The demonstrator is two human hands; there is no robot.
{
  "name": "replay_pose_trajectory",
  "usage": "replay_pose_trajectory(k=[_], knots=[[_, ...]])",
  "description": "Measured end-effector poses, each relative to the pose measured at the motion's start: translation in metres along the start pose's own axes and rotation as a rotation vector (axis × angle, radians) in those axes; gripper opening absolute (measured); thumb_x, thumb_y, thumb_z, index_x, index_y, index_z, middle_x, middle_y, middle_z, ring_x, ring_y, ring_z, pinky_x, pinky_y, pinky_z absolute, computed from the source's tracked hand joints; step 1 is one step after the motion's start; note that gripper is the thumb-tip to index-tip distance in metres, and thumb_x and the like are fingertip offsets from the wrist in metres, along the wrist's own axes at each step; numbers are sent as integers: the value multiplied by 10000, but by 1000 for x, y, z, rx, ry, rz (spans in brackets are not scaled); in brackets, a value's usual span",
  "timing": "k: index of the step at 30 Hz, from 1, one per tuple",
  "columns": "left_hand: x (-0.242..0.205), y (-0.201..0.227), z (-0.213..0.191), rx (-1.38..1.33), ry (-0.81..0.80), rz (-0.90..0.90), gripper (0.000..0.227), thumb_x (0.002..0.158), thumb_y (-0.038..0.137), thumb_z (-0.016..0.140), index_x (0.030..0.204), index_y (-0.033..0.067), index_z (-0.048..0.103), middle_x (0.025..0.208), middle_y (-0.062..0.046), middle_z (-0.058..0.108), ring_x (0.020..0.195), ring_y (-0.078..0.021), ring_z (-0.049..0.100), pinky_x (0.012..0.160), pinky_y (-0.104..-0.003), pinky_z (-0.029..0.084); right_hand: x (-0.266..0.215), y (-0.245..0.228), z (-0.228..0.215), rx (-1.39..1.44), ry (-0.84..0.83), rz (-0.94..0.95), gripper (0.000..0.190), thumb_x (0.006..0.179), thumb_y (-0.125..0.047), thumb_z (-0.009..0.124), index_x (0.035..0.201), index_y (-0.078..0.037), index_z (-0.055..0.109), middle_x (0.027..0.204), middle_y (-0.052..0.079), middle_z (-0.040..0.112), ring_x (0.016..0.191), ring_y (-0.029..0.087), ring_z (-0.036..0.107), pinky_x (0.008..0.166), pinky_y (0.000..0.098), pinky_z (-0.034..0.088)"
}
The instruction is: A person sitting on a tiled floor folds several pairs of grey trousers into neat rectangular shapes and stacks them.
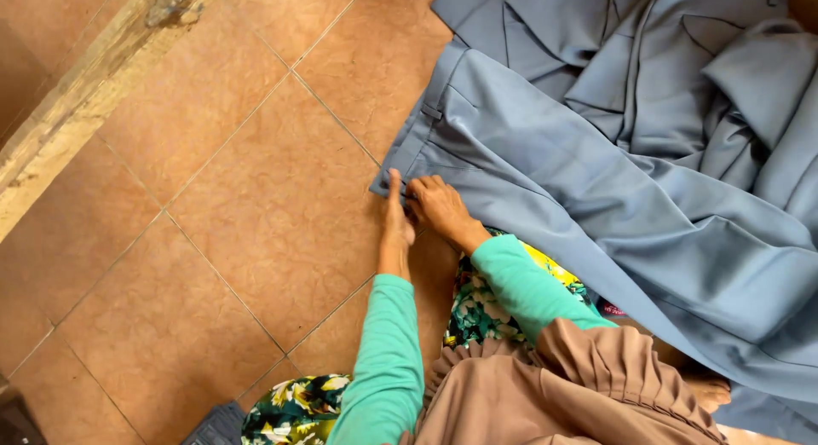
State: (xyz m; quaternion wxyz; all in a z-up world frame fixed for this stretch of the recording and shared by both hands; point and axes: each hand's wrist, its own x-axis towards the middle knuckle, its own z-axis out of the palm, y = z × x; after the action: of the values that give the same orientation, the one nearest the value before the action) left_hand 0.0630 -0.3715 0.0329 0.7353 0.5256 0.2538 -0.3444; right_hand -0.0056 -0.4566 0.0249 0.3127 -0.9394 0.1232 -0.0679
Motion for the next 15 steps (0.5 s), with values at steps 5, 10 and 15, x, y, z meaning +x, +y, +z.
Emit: replay_pose_trajectory(k=[5, 10, 15], knots=[[27, -41, 9, 210, 208, 115, 908, 901, 486, 744, 1492, -89, 363, 1541, -344, 371, 1486, -454, 322, 1206, -574, 281, -43, 7, -17, -444, -78, 86, 480, 823, -386, 748, 1222, -223, 536, 1110, 35, 646, 1100, 245, 598, 785, 452, 556], [61, 1, -16, 233, 232, 296, 899, 936, 565, 688, 1446, -115, 396, 1479, -349, 412, 1455, -432, 359, 1207, -535, 273, -55, 22, -13, -715, 133, 118, 343, 853, -230, 635, 1181, -206, 539, 1041, 16, 599, 1003, 233, 610, 691, 409, 547], [21, 76, -98, 112, 382, 400, 821, 949, 496, 690, 1385, -163, 465, 1420, -379, 472, 1434, -473, 397, 1171, -552, 317, -39, 9, 35, -731, 197, 3, 420, 715, -271, 683, 1121, -226, 583, 972, 1, 615, 950, 229, 630, 654, 402, 540]])
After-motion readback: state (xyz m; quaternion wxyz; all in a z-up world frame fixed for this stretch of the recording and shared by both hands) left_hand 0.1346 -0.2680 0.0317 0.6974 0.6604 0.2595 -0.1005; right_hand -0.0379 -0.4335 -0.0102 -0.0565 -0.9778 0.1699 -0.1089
